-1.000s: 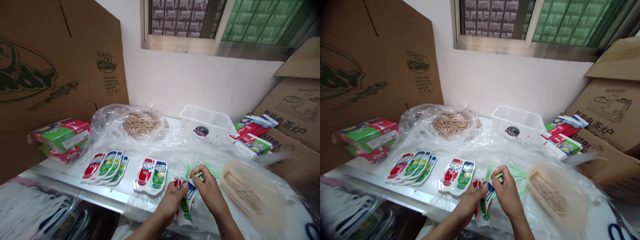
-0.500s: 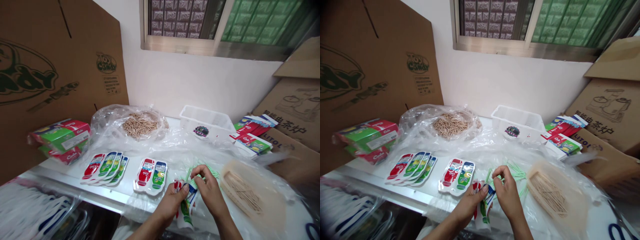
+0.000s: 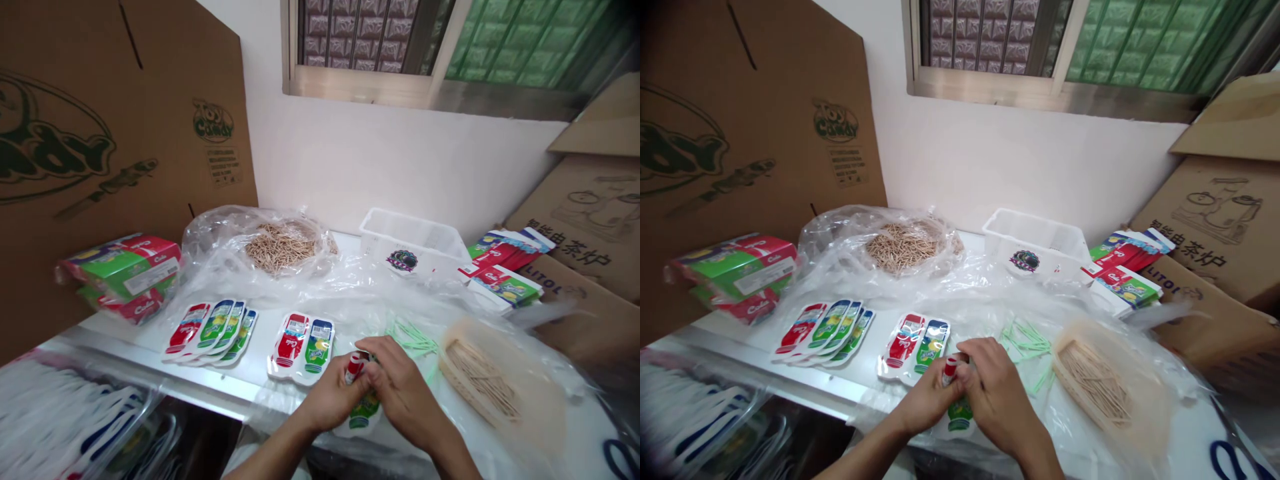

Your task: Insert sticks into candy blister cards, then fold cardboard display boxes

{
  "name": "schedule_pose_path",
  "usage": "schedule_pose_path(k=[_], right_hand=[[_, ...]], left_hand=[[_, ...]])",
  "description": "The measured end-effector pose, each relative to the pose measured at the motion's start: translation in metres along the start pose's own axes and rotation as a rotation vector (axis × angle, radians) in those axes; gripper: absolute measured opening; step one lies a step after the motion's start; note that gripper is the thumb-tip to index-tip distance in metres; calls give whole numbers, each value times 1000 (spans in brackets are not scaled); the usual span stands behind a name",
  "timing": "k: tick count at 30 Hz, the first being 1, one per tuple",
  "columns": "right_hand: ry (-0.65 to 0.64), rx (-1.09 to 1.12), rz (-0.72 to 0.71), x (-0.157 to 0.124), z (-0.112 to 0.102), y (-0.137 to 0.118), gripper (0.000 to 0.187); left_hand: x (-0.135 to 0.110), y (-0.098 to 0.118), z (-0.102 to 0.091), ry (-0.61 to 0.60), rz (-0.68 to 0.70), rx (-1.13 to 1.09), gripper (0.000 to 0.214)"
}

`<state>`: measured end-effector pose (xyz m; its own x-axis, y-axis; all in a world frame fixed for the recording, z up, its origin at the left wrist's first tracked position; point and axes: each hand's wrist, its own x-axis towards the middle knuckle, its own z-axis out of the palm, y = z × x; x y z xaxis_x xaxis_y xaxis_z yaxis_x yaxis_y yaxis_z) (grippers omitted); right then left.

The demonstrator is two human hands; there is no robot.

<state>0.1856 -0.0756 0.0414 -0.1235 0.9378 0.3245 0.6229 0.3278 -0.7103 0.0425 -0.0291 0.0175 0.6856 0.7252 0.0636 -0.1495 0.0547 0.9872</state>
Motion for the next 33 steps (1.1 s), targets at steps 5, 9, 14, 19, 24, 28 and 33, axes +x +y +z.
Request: schedule_pose_path(k=[5, 9, 14, 19, 24, 28, 33], right_hand=[[93, -69, 131, -5, -17, 14, 37], [73, -267, 414, -24, -92, 69, 33], [-309, -683, 728, -62, -153, 144, 32], [-425, -799, 745, -70, -138, 171, 32], [-472, -827, 658, -62, -131, 176, 24], [-456, -823, 593, -64, -132, 181, 27], [-306, -766, 595, -73, -137, 187, 27]], left_hand=[[-7, 0, -10, 139, -142, 41, 25], [-9, 8, -30, 272, -190, 101, 24], [-2, 15, -35, 235, -163, 79, 28], [8, 15, -12, 226, -224, 35, 31], [12, 17, 0, 223, -237, -10, 30], [12, 19, 3, 251, -262, -27, 31], [20, 15, 3, 287, -233, -5, 33]])
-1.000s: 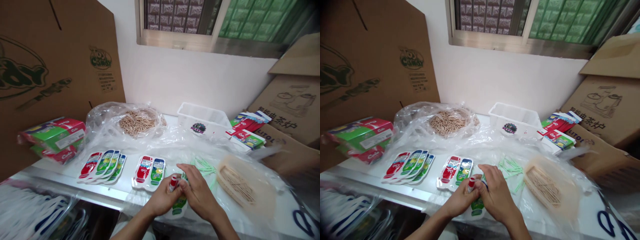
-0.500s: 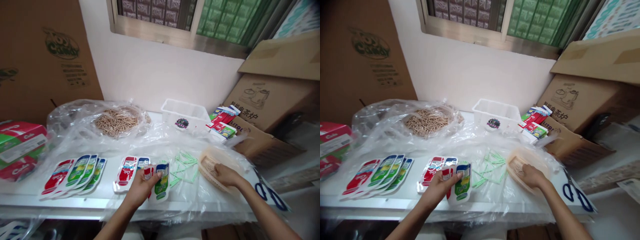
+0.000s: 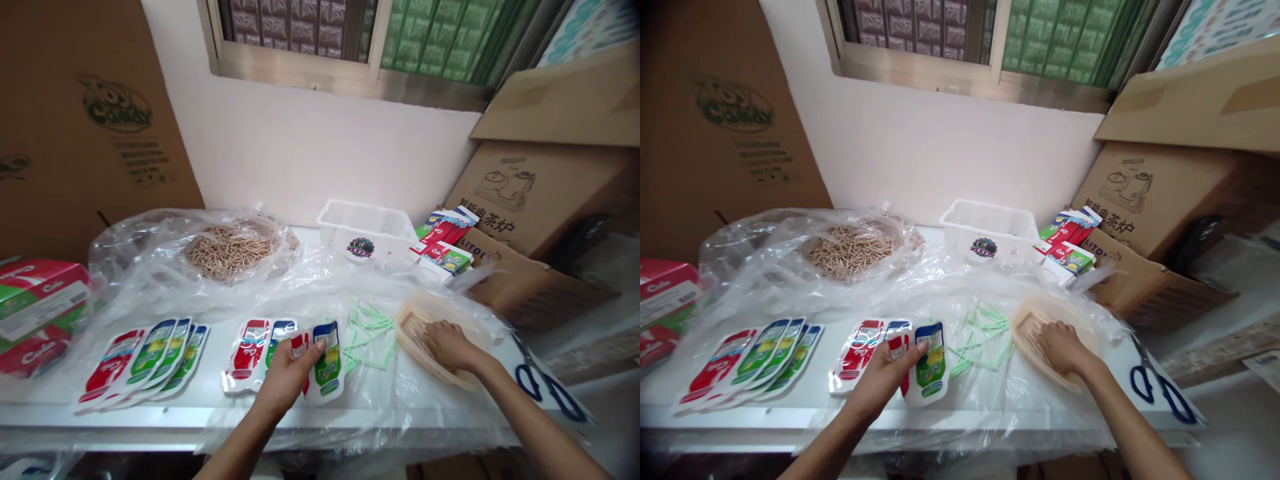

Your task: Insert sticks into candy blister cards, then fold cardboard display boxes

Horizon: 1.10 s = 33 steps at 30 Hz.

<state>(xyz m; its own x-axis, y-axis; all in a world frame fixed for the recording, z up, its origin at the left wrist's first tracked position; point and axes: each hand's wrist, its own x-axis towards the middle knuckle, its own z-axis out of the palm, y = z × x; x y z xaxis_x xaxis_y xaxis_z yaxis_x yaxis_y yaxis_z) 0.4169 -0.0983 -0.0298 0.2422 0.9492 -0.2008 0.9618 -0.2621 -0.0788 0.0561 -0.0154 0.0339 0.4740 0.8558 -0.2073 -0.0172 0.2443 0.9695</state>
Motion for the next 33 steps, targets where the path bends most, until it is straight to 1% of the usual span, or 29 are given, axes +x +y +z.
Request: schedule_pose_path(k=[2, 5, 7, 11, 14, 16, 17, 19, 21, 22, 23, 24, 26, 28, 30, 31, 33], right_hand=[[54, 83, 15, -2, -1, 3, 22], [141, 257, 17, -4, -6, 6, 14], [192, 412, 12, -4, -8, 7, 13], [294, 764, 58, -3, -5, 7, 26], [311, 1006, 107, -4, -4, 5, 31], [315, 1134, 111, -7, -10, -2, 34], [341, 1207, 100, -9, -15, -8, 35], [442, 1438, 44, -13, -26, -28, 35], [544, 1732, -47, -16, -36, -60, 31], [566, 1847, -89, -18, -39, -79, 29], [561, 1908, -117, -19, -39, -100, 27], [546, 1934, -128, -21, -37, -120, 27], [529, 1916, -120, -26, -30, -156, 29], [544, 1831, -97, -32, -20, -179, 31], [575, 1669, -89, -37, -15, -186, 32], [581, 1559, -101, -40, -14, -183, 32], [559, 1285, -145, -45, -18, -170, 31]], left_hand=[[10, -3, 1, 63, 80, 53, 33], [32, -7, 7, 200, 239, 154, 32], [46, -7, 16, 238, 268, 177, 35], [62, -5, 43, 204, 237, 136, 37], [64, -5, 60, 151, 192, 65, 37], [65, -8, 69, 134, 173, 8, 37], [66, -10, 75, 145, 174, -32, 37], [69, -15, 89, 197, 185, -133, 38], [74, -20, 108, 270, 188, -241, 41], [76, -22, 118, 305, 185, -282, 43], [77, -23, 129, 333, 179, -317, 44], [78, -24, 138, 352, 173, -353, 44], [77, -24, 151, 365, 156, -434, 43], [75, -24, 154, 373, 135, -498, 43], [73, -24, 146, 400, 119, -487, 42], [73, -24, 140, 416, 113, -452, 40], [75, -24, 124, 430, 108, -369, 34]])
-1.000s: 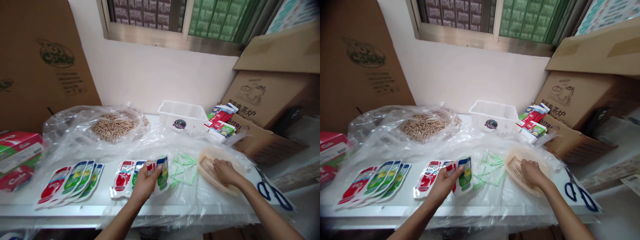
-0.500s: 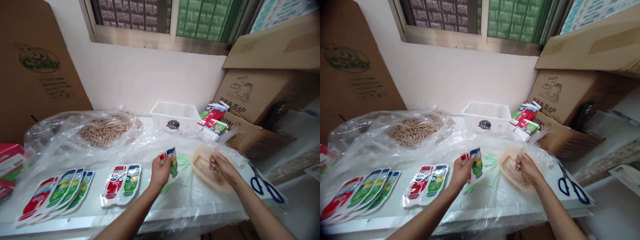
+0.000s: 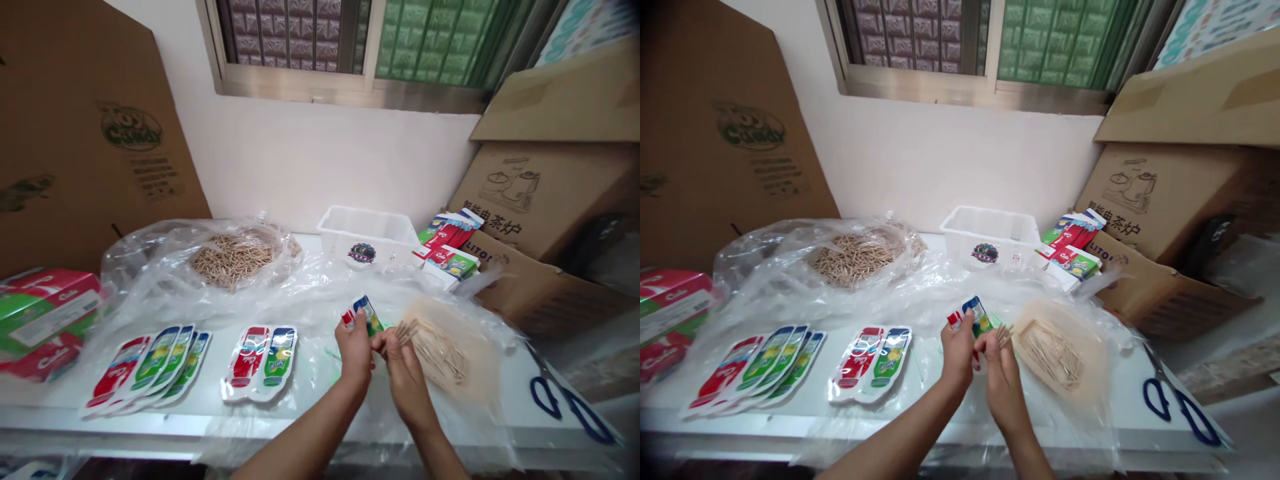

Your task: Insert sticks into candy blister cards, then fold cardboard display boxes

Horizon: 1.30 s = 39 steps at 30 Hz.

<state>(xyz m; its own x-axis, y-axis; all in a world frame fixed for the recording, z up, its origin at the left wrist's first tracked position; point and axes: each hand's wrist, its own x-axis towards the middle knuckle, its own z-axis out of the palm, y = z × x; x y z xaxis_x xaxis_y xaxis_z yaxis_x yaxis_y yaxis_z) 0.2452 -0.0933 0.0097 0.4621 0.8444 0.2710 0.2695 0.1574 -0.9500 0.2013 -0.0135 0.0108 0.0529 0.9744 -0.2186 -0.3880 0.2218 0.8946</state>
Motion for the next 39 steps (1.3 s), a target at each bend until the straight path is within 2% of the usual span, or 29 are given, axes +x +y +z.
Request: schedule_pose_path(k=[4, 6, 8, 10, 12, 15, 17, 19, 21, 24, 26, 29, 31, 36, 39], right_hand=[[-240, -675, -198, 9, -30, -2, 18], [-292, -991, -310, 12, -30, -3, 16], [-328, -1133, -387, 13, -23, -6, 20], [-364, -1052, -393, 14, -14, -10, 22], [-350, -733, -278, 16, -9, -16, 18], [-156, -73, -59, 22, -1, -25, 24], [5, 284, -14, 23, 10, -29, 26], [96, 538, -2, 21, 27, -31, 23], [131, 657, 30, 15, 44, -29, 21], [100, 380, 39, 5, 59, -26, 27], [68, 181, -1, 2, 56, -28, 31], [3, 13, -85, 7, 37, -38, 33], [-106, -135, -85, 15, 20, -45, 30], [-414, -461, -32, 28, -13, -47, 24], [-507, -571, -14, 28, -19, -43, 25]], left_hand=[[16, 10, -19, -6, 53, 89, 24], [16, 13, -21, -3, 83, 113, 21], [12, 14, -22, -21, 105, 133, 23], [8, 14, -23, -46, 121, 150, 25], [7, 14, -26, -57, 130, 154, 25], [10, 14, -33, -41, 157, 181, 20], [10, 12, -35, -41, 173, 217, 16], [8, 9, -34, -64, 159, 226, 13], [4, 9, -32, -98, 124, 204, 13], [0, 11, -33, -118, 115, 236, 22], [1, 13, -37, -122, 114, 279, 27], [6, 14, -49, -187, 60, 312, 18], [11, 15, -58, -274, 19, 319, 10], [18, 24, -84, -485, -4, 348, 24], [16, 34, -96, -574, 34, 420, 29]])
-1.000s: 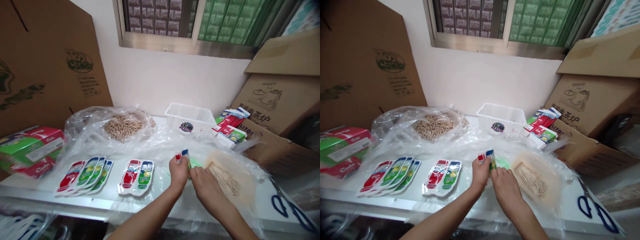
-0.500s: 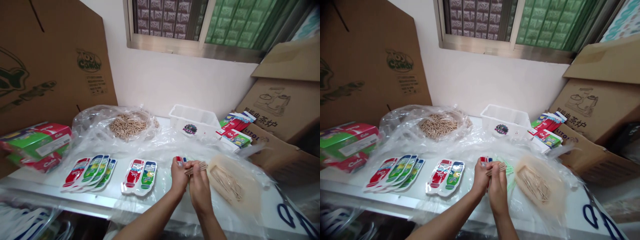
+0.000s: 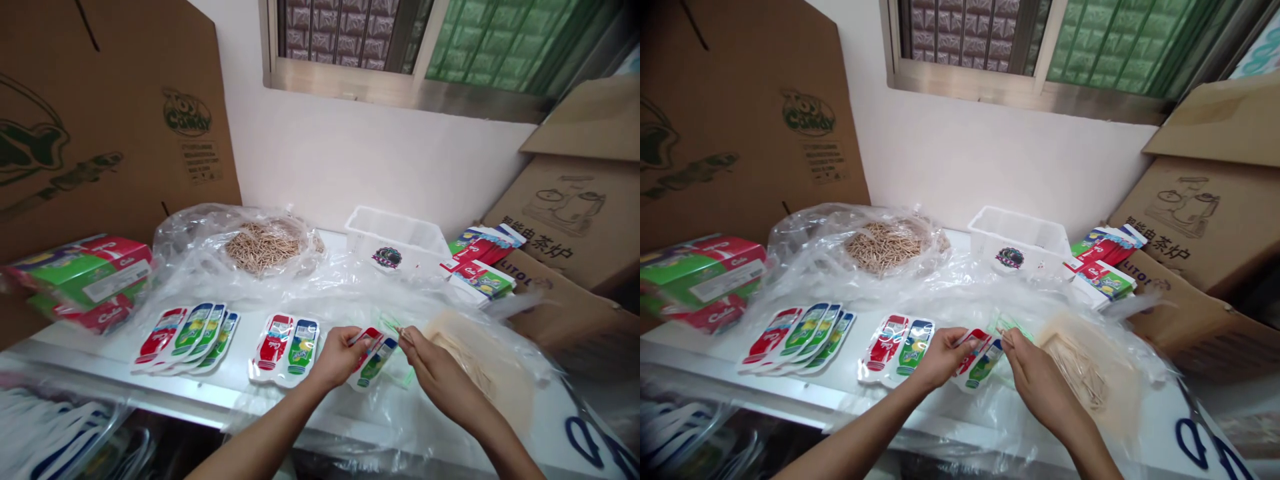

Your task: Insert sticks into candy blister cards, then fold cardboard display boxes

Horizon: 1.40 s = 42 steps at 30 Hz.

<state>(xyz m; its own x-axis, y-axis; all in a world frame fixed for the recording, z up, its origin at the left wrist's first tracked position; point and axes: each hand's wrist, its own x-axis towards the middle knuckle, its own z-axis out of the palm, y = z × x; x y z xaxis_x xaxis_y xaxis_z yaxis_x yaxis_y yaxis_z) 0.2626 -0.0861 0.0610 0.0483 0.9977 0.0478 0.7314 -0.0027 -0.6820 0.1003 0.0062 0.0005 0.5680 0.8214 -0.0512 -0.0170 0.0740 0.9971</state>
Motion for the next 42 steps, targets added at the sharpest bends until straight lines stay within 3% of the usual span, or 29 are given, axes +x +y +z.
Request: schedule_pose_path(k=[7, 10, 12, 15, 19, 26, 32, 37, 40, 42], right_hand=[[-21, -173, -68, 7, 14, 0, 23], [-16, -338, -56, 8, 21, -3, 20], [-34, -375, -80, 8, 23, -6, 21], [-63, -243, -120, 7, 18, -9, 27], [-124, -76, -77, 3, 0, -15, 43], [-388, -98, -20, 0, -22, -24, 56], [-528, -195, -46, 10, -27, -22, 55], [-558, -345, -55, 13, -25, -30, 49], [-541, -504, -56, 14, -17, -34, 53], [-488, -573, -67, 16, -11, -38, 62]], left_hand=[[-15, 18, -4, -108, 126, 56, 20], [-14, 18, -5, -194, 72, -20, 31], [-12, 14, -7, -260, 22, 9, 26], [-12, 8, -8, -214, -2, 136, 38], [-16, 9, -8, -65, 79, 225, 32], [-22, 17, -12, -26, 201, 456, 17], [-24, 10, -18, 6, 435, 748, 15], [-27, 8, -23, -45, 666, 898, 19], [-33, 16, -16, -128, 645, 1076, 31], [-38, 22, -8, -198, 577, 1169, 28]])
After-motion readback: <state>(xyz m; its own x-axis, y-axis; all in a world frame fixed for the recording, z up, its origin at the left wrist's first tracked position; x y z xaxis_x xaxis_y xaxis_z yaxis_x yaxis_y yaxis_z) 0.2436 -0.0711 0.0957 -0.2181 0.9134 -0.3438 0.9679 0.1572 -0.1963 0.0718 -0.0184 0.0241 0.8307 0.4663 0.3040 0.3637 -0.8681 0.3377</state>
